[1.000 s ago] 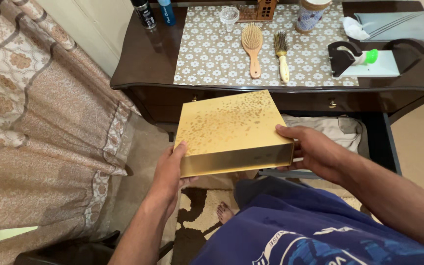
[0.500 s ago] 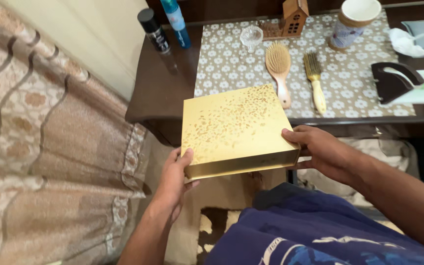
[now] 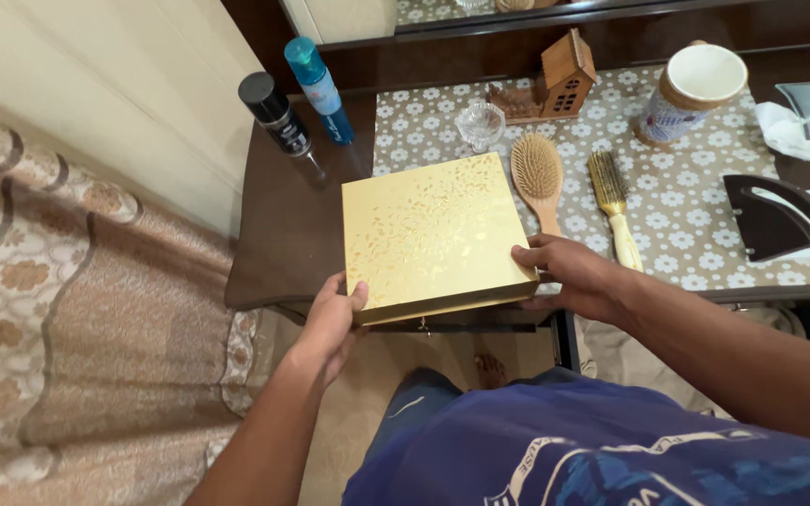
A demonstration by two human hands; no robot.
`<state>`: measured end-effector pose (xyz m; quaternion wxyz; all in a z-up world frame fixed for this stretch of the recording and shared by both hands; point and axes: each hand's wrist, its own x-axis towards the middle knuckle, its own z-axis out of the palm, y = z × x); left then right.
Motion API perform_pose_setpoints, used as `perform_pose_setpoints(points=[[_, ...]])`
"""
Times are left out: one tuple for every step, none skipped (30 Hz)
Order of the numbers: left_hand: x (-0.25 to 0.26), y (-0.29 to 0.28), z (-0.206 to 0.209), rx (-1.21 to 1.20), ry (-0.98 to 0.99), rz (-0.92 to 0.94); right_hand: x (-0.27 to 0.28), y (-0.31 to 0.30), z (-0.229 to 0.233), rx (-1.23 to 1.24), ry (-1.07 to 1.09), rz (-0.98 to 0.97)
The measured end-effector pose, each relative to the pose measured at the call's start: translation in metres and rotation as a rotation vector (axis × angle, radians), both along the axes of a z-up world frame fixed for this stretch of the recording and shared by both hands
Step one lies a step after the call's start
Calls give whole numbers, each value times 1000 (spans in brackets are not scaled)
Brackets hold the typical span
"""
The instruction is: The person removes a framed item and a box from a dresser drawer, then wipes the interior of the drawer with a cloth. The person places the items on the dresser top and continues cleaning the drawer surface.
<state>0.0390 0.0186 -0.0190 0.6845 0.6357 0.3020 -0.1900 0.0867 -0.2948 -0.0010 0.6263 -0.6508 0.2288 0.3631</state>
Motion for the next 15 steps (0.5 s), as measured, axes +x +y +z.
perform_pose_setpoints(points=[[10, 5, -5, -5, 14, 0, 8, 5, -8, -2, 9, -27], [18, 9, -11, -11, 29, 1, 15, 10, -16, -3, 18, -53], [29, 11, -18, -19, 41, -9, 21, 13, -23, -8, 24, -90], [38, 14, -26, -1, 17, -33, 27, 17, -30, -22, 17, -97], [46, 19, -32, 18, -9, -58, 33, 22, -36, -35, 9, -104], [55, 25, -39, 38, -35, -82, 37, 26, -41, -48, 2, -112], [62, 31, -46, 122, -52, -126, 41, 31, -44, -62, -1, -117], [69, 36, -54, 206, -70, -168, 43, 35, -46, -77, -5, -122], [72, 42, -62, 288, -83, -207, 44, 39, -48, -95, -1, -123], [76, 48, -69, 323, -115, -243, 45, 45, -48, -125, 4, -134], [81, 52, -75, 358, -147, -281, 44, 51, -48, -156, 11, -147], [84, 57, -80, 392, -180, -318, 42, 56, -47, -186, 19, -160], [83, 61, -83, 380, -200, -330, 40, 60, -47, -214, 11, -160], [82, 64, -84, 367, -219, -341, 38, 63, -45, -241, 4, -159], [82, 64, -83, 352, -243, -355, 36, 64, -44, -270, -6, -163]])
